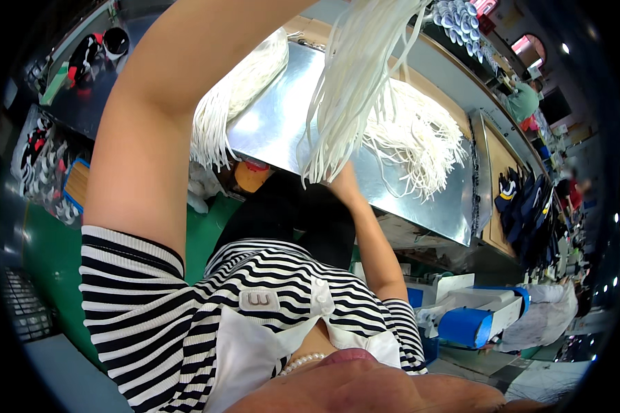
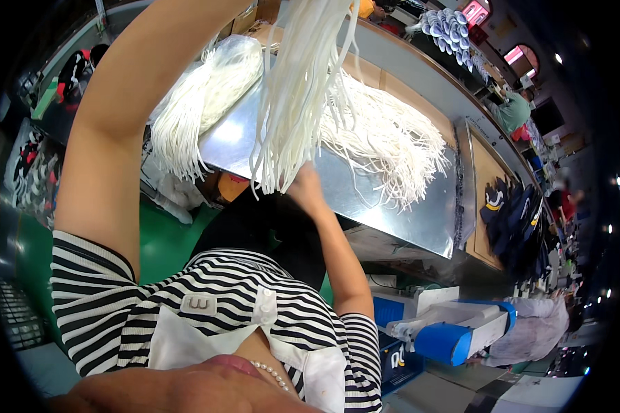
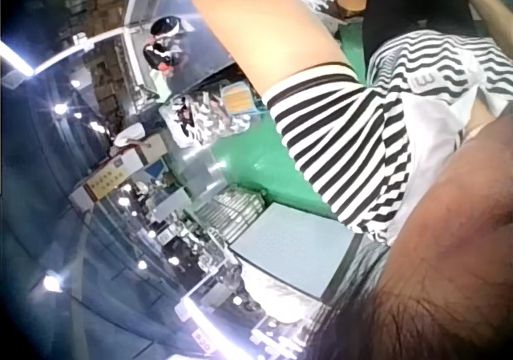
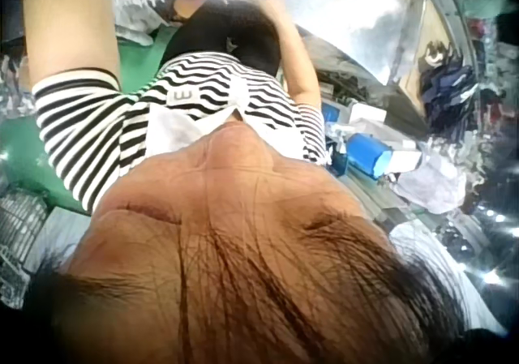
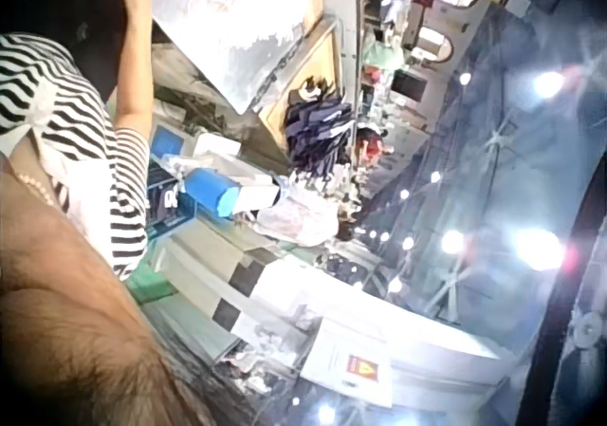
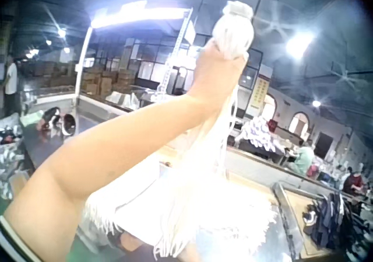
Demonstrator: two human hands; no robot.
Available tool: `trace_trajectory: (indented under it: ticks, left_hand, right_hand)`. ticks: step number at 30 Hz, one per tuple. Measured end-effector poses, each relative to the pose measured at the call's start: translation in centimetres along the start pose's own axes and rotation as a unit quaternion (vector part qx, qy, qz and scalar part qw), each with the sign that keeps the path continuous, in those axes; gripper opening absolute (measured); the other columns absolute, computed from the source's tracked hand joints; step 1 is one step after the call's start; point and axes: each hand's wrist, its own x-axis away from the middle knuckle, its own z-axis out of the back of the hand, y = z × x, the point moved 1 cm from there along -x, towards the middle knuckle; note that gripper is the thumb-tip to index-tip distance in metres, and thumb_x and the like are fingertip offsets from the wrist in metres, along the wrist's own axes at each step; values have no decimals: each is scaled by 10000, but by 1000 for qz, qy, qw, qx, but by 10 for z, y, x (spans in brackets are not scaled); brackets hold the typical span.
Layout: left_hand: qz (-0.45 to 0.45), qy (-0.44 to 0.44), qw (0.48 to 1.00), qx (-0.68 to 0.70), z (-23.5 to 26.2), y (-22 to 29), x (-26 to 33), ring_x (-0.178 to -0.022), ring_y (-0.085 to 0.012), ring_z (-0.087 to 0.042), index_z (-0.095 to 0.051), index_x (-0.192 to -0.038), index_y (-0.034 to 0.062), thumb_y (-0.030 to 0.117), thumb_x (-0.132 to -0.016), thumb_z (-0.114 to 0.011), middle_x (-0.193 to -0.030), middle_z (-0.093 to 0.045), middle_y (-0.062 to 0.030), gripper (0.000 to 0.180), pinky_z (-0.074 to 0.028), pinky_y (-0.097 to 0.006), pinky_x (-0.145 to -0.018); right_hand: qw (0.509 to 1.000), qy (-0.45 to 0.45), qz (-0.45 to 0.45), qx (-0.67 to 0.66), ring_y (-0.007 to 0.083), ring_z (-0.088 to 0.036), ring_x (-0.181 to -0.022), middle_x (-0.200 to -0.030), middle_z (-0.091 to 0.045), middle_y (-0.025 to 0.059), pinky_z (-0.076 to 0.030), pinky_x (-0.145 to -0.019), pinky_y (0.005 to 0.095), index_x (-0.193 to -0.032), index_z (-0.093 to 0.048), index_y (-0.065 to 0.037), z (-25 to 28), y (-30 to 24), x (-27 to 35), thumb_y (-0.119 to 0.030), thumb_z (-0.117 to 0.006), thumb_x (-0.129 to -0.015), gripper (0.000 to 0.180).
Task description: The person bundles white shoelaces by hand on a metal table, separating groups of laces from a larger pile and gathering them into organized bundles.
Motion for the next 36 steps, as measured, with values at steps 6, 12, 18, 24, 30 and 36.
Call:
trace_trajectory:
  ticks: [6,12,18,24,30,36]
  left_hand:
    - [-19,-93,984,-149,-21,-1,22,-953,-411,-605,-574,-983,1,240,-769,-647,-934,-640,-257,330,-484,-461,-813]
    - [54,-78,994,-58,-33,44,25,-962,-408,-601,-578,-945,3,212,-797,-621,-908,-641,-256,260,-487,-453,-807]
    - [-93,22,994,57,-29,-15,-11,-920,-373,-639,-603,-975,-15,186,-799,-612,-927,-652,-243,268,-502,-410,-777]
    - [231,-19,943,240,-16,-29,-19,-583,-176,-540,-561,-958,39,180,-793,-678,-741,-555,-68,247,-465,-354,-510]
    - [353,-181,857,328,13,-15,42,-570,-123,-517,-549,-869,96,176,-861,-627,-653,-515,-3,112,-473,-309,-539]
    - [346,-225,815,406,32,26,76,-558,-41,-428,-528,-887,61,180,-939,-543,-699,-468,23,131,-381,-203,-654]
  right_hand:
    - [875,441,-42,-197,156,-473,-1094,-1063,-535,69,-395,-902,293,-1065,-539,-51,109,-28,-49,-28,-518,-905,163]
    - [911,199,211,294,430,-451,-1098,-1228,-497,212,-353,-949,524,-1142,-565,-67,70,-128,-108,-197,-727,-745,447]
    - [951,-39,-35,306,396,-524,-1067,-1122,-606,186,-413,-878,510,-1076,-612,-32,21,-27,-94,-369,-675,-773,458]
    - [981,9,-30,191,353,-536,-1065,-1128,-591,165,-446,-892,425,-1158,-591,-18,13,37,-7,-181,-714,-761,447]
    - [918,344,38,-195,213,-507,-1093,-1153,-529,121,-398,-939,340,-1108,-528,-32,120,-44,-83,-20,-603,-824,294]
    - [985,-4,155,-72,400,-507,-1005,-1084,-541,226,-391,-848,474,-1161,-529,-18,10,-95,-55,-494,-609,-815,594]
